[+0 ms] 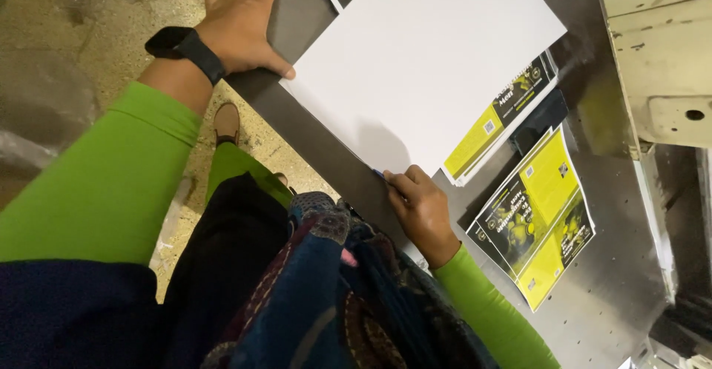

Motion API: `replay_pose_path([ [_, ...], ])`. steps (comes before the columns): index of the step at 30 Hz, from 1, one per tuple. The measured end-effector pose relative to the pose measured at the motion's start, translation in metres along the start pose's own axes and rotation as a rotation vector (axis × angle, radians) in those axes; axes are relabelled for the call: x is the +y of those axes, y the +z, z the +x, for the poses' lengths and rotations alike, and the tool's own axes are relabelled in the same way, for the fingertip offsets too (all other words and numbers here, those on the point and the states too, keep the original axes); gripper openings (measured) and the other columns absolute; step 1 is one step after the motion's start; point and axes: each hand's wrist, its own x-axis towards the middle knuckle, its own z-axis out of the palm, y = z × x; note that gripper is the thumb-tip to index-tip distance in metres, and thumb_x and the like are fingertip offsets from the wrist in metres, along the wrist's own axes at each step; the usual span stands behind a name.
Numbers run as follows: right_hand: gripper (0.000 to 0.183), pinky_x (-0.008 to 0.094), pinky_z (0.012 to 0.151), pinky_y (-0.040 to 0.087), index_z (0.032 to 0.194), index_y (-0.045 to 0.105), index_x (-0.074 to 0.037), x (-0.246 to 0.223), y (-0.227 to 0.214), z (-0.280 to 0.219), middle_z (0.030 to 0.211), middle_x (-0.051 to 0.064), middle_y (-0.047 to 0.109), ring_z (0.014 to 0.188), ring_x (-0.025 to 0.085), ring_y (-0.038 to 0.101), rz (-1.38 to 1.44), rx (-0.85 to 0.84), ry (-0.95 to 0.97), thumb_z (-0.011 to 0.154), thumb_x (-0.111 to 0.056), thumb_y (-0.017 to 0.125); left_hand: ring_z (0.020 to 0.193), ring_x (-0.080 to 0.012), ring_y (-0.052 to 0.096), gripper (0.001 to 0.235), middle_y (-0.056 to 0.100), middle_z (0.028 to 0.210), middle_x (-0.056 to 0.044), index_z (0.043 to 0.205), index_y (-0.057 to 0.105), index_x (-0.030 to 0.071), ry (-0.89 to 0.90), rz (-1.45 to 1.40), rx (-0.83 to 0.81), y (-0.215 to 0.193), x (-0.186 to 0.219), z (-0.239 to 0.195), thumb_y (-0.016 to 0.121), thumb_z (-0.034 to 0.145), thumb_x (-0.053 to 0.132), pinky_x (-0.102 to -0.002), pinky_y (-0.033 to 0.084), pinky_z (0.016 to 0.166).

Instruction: Inspecting and organizing printed paper sheets on a metal work table at a cutting station.

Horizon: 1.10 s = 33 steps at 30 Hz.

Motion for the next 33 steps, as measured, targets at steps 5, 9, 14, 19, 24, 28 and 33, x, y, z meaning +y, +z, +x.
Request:
replay_pose_path([
  [5,0.015,0.037,0.054,0.038,0.105,0.064,-0.004,0.003,-0.003,-0.001,0.082,0.007,0.051,0.066,0.024,0.051,0.036,-0.003,0.011,0.095,-0.013,0.058,0.144,-0.0433,0.015,0.125,0.018,0.158,-0.024,0.149,0.009,0.006,0.097,0.108,0.153,0.001,0.033,-0.011,0.085,0.052,0.023,-0.062,0.000,0.110],
  [9,0.008,0.033,0.050,0.046,0.089,0.068,-0.014,0.006,0.005,-0.004,0.066,0.003,0.050,0.058,0.025,0.058,-0.002,0.095,0.051,0.091,-0.021,0.064,0.122,-0.0392,0.045,0.033,0.050,0.122,-0.022,0.129,0.050,-0.009,0.702,0.092,0.332,0.018,0.097,-0.058,0.052,0.096,-0.003,-0.046,0.028,0.111],
  [14,0.008,0.037,0.051,0.047,0.092,0.068,-0.012,0.003,0.001,-0.002,0.068,0.004,0.053,0.061,0.028,0.060,0.009,0.075,0.053,0.088,-0.019,0.064,0.125,-0.0340,0.050,0.027,0.057,0.126,-0.011,0.118,0.059,0.004,0.852,0.082,0.219,0.161,0.074,-0.060,0.054,0.093,0.011,-0.048,0.033,0.111],
  [19,0.008,0.037,0.051,0.047,0.093,0.068,-0.013,0.001,0.001,-0.004,0.070,0.004,0.053,0.062,0.028,0.060,0.006,0.055,0.073,0.089,-0.019,0.063,0.128,-0.0368,0.047,0.031,0.057,0.127,-0.016,0.122,0.057,-0.003,0.884,0.011,0.208,0.164,0.062,-0.066,0.047,0.094,0.008,-0.049,0.035,0.110],
  [24,0.008,0.032,0.051,0.048,0.090,0.068,-0.012,0.003,-0.003,-0.007,0.070,0.003,0.054,0.062,0.025,0.061,-0.019,0.065,0.097,0.091,-0.018,0.063,0.132,-0.0347,0.044,0.033,0.054,0.129,-0.012,0.124,0.055,0.001,0.889,0.082,0.213,0.168,0.058,-0.063,0.041,0.095,0.008,-0.048,0.032,0.113],
  [28,0.009,0.036,0.054,0.049,0.093,0.068,-0.014,0.014,-0.002,-0.017,0.072,0.006,0.054,0.066,0.029,0.062,-0.005,0.051,0.093,0.091,-0.021,0.063,0.131,-0.0337,0.044,0.034,0.053,0.128,-0.011,0.125,0.053,0.004,0.888,0.163,0.227,0.162,0.065,-0.066,0.043,0.093,0.008,-0.049,0.032,0.112],
  [33,0.009,0.038,0.054,0.049,0.092,0.066,-0.016,0.015,-0.005,-0.025,0.071,0.005,0.054,0.066,0.030,0.062,-0.071,0.029,0.109,0.093,-0.025,0.061,0.133,-0.0414,0.039,0.044,0.044,0.139,-0.014,0.132,0.051,0.014,0.850,0.196,0.150,0.166,0.065,-0.070,0.047,0.088,0.009,-0.054,0.031,0.111],
])
